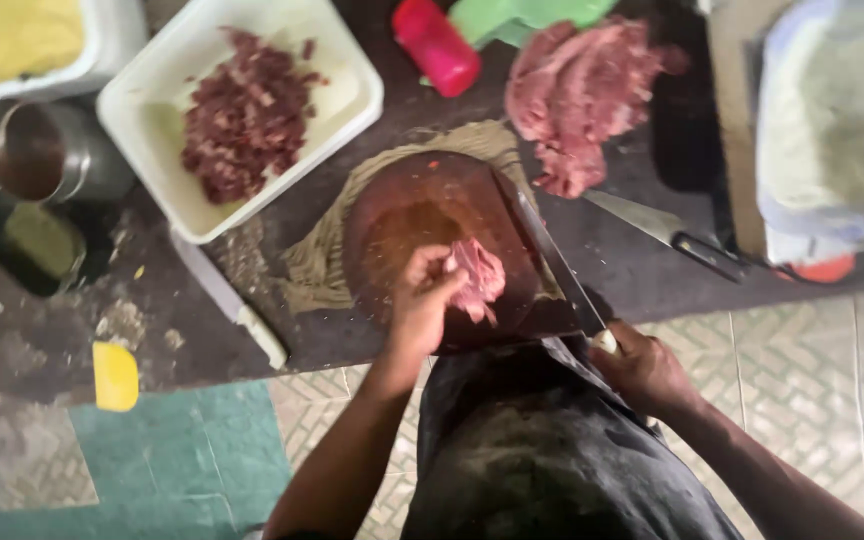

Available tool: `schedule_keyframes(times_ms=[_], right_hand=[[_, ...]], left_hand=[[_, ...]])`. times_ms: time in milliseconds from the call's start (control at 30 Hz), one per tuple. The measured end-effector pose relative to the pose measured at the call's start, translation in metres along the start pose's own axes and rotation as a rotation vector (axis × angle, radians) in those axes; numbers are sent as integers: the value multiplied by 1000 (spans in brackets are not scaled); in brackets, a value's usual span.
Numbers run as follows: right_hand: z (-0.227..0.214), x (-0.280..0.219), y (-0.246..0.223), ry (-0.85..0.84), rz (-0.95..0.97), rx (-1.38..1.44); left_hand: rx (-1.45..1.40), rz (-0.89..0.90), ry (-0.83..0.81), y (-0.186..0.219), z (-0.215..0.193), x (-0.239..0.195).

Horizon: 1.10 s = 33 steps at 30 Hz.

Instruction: Cutting and mincing raw meat on a wooden cutting board using a knife

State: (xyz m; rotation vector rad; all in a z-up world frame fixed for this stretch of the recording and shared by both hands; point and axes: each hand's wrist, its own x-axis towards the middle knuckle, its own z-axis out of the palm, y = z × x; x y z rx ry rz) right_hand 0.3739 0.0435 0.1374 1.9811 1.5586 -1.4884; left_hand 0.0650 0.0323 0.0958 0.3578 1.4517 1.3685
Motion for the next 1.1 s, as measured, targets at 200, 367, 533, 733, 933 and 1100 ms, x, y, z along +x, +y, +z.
schedule_keyframes(times_ms=[200, 367, 533, 733, 933, 1100], right_hand=[[32, 53, 32, 224, -599, -950], [48, 68, -43, 457, -730, -740], [79, 60, -49, 29, -490, -550], [66, 37, -84, -40, -251, -656], [89, 53, -126, -232, -202, -1166], [123, 103, -179, -179, -292, -735]], left_hand=[[353, 199, 180, -28, -64, 14], [1158, 980, 271, -51, -98, 43], [1264, 1100, 141, -68, -79, 31], [1446, 1306, 36, -58, -81, 59], [1188, 1195, 22, -64, -76, 63], [1231, 1263, 43, -39, -73, 56]])
